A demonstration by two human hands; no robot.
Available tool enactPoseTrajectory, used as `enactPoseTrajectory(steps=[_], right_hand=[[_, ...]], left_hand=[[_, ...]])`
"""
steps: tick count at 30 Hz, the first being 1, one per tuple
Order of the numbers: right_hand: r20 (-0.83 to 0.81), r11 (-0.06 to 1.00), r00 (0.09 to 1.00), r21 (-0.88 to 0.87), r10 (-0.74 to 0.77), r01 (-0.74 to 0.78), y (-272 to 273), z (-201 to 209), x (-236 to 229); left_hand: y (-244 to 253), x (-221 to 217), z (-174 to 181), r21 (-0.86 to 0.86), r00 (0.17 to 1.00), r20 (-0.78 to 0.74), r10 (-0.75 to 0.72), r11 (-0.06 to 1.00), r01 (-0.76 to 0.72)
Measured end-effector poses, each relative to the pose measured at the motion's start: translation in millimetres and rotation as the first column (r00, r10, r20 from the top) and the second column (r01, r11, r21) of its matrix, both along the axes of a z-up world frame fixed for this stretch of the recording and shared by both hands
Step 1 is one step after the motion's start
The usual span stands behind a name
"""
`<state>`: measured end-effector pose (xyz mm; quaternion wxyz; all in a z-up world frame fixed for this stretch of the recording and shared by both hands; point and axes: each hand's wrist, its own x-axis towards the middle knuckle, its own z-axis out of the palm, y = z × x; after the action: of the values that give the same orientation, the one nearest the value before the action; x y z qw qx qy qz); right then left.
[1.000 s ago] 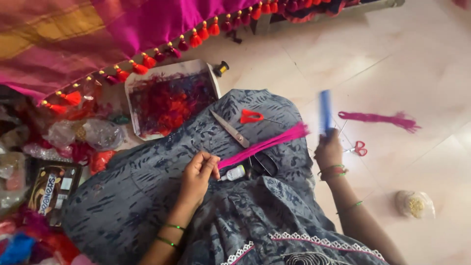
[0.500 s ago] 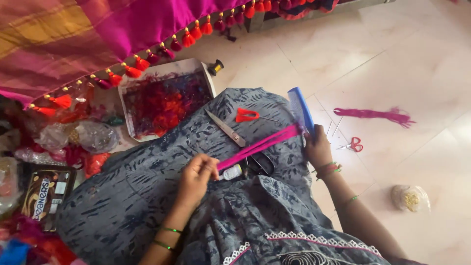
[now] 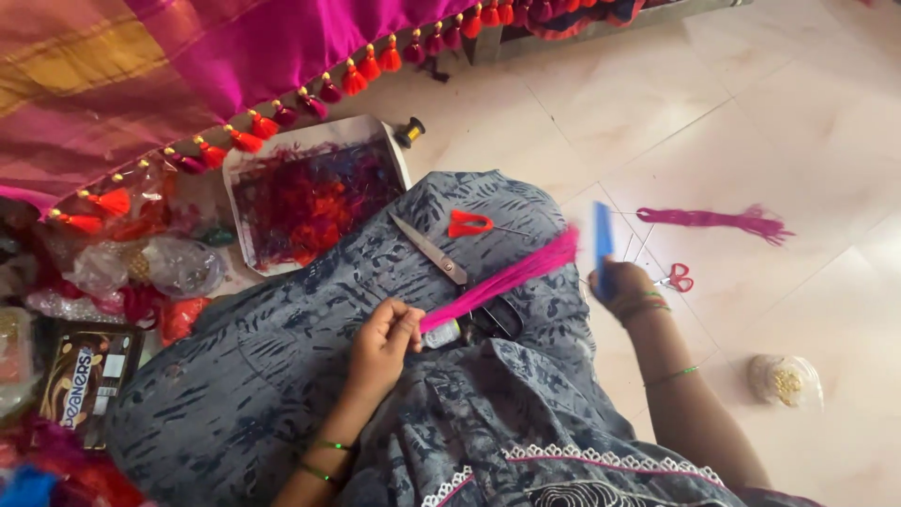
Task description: Attaching decorative tassels (kuchu) to the border of a saree.
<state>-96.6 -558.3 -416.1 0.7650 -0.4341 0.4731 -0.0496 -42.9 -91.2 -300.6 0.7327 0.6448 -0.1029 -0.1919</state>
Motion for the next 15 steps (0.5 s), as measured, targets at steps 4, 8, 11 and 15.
enactPoseTrajectory(steps=[4, 8, 11, 15], right_hand=[[0.006, 0.946, 1.000, -0.324, -0.026, 0.027, 54, 79, 6], [-0.128, 0.338, 0.959, -0.917, 0.253, -0.211, 95, 77, -5], [-0.284, 0.212, 0.911, -0.911, 0.299, -0.354, 97, 92, 4], [-0.193, 0.175, 0.928, -0.950, 0.320, -0.258, 93, 72, 3]], left_hand=[[13, 1, 2, 0.037, 0.997, -0.027, 0.067, 0.997, -0.066], [14, -3, -2, 0.036, 0.999, -0.019, 0.036, 0.999, -0.035], [9, -4, -2, 0.027, 0.996, -0.068, 0.063, 0.998, -0.062], [11, -3, 7, 0.073, 0.999, 0.044, 0.004, 0.997, -0.008]])
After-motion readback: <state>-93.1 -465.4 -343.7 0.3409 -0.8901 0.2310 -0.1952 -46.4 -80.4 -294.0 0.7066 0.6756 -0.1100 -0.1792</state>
